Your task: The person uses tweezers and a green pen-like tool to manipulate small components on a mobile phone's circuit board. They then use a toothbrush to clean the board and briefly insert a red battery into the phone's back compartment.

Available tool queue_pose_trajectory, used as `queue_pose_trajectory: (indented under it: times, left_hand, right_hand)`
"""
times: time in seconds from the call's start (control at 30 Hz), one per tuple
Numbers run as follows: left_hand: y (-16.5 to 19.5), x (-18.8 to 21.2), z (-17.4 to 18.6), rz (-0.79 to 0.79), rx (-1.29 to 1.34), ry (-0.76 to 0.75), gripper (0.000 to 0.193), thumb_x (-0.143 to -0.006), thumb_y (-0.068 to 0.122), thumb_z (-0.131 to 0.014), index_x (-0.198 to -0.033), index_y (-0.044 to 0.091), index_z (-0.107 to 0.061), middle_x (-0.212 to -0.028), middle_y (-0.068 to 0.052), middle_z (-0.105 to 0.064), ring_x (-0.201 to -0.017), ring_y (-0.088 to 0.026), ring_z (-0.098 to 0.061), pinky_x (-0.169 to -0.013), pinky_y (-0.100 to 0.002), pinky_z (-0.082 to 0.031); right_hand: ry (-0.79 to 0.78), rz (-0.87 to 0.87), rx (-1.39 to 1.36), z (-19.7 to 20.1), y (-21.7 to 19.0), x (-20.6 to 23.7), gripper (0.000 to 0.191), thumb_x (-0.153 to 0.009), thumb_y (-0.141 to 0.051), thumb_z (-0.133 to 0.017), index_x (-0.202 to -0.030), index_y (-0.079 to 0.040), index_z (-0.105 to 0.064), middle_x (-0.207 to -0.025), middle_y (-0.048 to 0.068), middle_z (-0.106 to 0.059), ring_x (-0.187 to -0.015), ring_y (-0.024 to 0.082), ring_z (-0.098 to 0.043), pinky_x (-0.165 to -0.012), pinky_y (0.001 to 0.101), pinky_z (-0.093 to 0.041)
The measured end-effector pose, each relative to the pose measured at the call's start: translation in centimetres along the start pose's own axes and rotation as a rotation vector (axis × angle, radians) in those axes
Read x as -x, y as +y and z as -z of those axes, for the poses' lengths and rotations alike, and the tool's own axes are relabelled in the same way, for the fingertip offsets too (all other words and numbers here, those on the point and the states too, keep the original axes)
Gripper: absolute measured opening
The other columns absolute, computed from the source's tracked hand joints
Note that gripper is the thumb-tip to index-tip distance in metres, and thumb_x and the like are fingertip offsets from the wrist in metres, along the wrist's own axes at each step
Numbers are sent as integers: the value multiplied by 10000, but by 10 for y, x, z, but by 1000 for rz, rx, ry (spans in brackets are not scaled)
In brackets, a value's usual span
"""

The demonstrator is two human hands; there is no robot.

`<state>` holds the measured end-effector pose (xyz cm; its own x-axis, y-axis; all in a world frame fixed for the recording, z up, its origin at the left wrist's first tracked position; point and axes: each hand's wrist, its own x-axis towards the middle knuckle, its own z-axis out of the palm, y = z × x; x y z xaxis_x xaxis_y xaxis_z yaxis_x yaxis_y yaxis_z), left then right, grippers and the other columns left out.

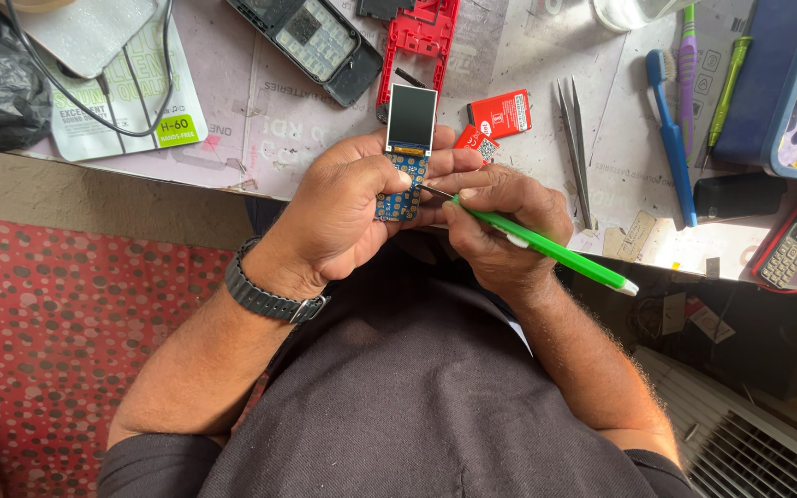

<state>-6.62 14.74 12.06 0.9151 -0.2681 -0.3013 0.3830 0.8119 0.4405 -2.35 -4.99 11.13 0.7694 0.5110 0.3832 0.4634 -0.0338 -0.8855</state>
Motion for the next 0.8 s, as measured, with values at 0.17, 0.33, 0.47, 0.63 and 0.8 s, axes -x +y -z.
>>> queue_pose_trajectory:
  times: [0.17, 0.33, 0.47, 0.63, 0.8]
  left_hand:
    - [0, -1, 1, 0, 4, -12, 571, -894, 3, -361, -1450, -110, -428, -1436, -302, -567, -1308, -391, -607, -1068, -503, -537]
    - [0, -1, -1, 2, -14, 11, 576, -887, -3, -359, -1449, -108, -431, -1426, -307, -573, -1294, -389, -610, -1059, -504, -536]
    - [0, 0, -1, 14, 5, 17, 559, -906, 8, -363, -1449, -110, -427, -1423, -298, -572, -1294, -380, -609, -1061, -495, -541]
    - [-1, 0, -1, 9, -17, 26, 545, -905, 4, -366, -1434, -109, -429, -1418, -297, -573, -1295, -386, -603, -1054, -501, -545]
    - [-1, -1, 0, -17, 18, -28, 551, -898, -6, -353, -1433, -108, -438, -1420, -303, -573, -1308, -400, -601, -1076, -514, -544]
  right_hand:
    - [-5, 11, 26, 0, 0, -1, 257, -925, 130, -704, -1030, -26, -528, -1063, 222, -746, -955, 268, -772, -847, 362, -645]
    - [0, -13, -1, -1, 0, 0, 250, -939, 126, -702, -1037, -26, -529, -1078, 232, -744, -961, 267, -768, -859, 363, -649]
    - [-15, -21, 15, 1, -1, 0, 257, -934, 124, -707, -1035, -24, -523, -1077, 235, -740, -966, 273, -769, -848, 358, -653]
    - [-7, -12, 15, 0, 0, 1, 259, -938, 124, -707, -1041, -26, -522, -1082, 232, -743, -959, 271, -770, -844, 360, -650]
    - [34, -65, 14, 0, 0, 3, 249, -947, 122, -691, -1040, -26, -515, -1067, 221, -753, -930, 252, -777, -815, 348, -660]
